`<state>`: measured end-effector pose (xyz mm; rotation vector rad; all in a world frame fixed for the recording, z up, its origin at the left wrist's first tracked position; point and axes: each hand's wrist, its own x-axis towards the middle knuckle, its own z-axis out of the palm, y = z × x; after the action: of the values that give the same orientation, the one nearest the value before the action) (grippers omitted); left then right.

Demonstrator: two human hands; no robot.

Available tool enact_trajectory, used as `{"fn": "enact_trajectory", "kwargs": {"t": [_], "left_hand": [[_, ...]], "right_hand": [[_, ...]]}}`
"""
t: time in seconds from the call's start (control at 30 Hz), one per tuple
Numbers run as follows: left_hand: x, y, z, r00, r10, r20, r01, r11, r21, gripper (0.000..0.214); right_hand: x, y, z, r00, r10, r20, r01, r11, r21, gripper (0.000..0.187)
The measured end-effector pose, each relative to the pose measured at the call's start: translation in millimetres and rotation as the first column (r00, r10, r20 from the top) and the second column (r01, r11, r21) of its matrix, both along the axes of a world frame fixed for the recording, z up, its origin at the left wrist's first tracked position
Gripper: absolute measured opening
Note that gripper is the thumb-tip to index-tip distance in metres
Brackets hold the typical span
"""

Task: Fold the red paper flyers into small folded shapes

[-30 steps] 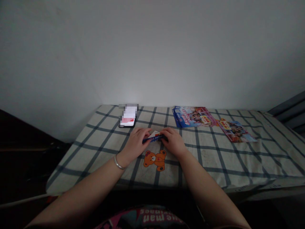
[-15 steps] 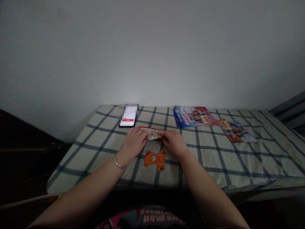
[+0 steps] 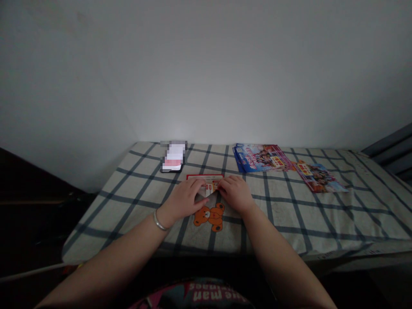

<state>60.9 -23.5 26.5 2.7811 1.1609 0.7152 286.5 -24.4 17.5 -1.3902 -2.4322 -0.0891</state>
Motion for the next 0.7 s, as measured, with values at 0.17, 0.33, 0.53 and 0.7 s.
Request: {"fn": "enact_trajectory", "kwargs": {"t": [0.17,0.33,0.53,0.7], "left_hand": [[1.3,1.9,-1.8,0.973,-0.23,-0.024,0.23,0.973,0.029,0.033],[2.3,6.4,-10.5,0.976,-0.216,-0.021,0.217,0.975,0.038,0.029],[3.6,6.9,-12.3,0.979,-0.201,-0.046,0.203,0.978,0.056,0.031],[4.9,4.8,-11.2,0.981,-0.19,-0.05,0.192,0.98,0.048,0.03]], "right_hand": [[1.8,-0.8,0.4,1.0,0.015,0.019,-0.016,0.999,0.032,0.01],[5.1,0.1,-0.6,0.998,0.068,-0.012,-0.068,0.997,0.028,0.013],[6.0,1.2,-0.9,0.997,0.064,-0.037,-0.064,0.998,0.005,0.013],[7.2,2.5,-0.7,0.997,0.067,-0.034,-0.066,0.998,0.016,0.012]]}}
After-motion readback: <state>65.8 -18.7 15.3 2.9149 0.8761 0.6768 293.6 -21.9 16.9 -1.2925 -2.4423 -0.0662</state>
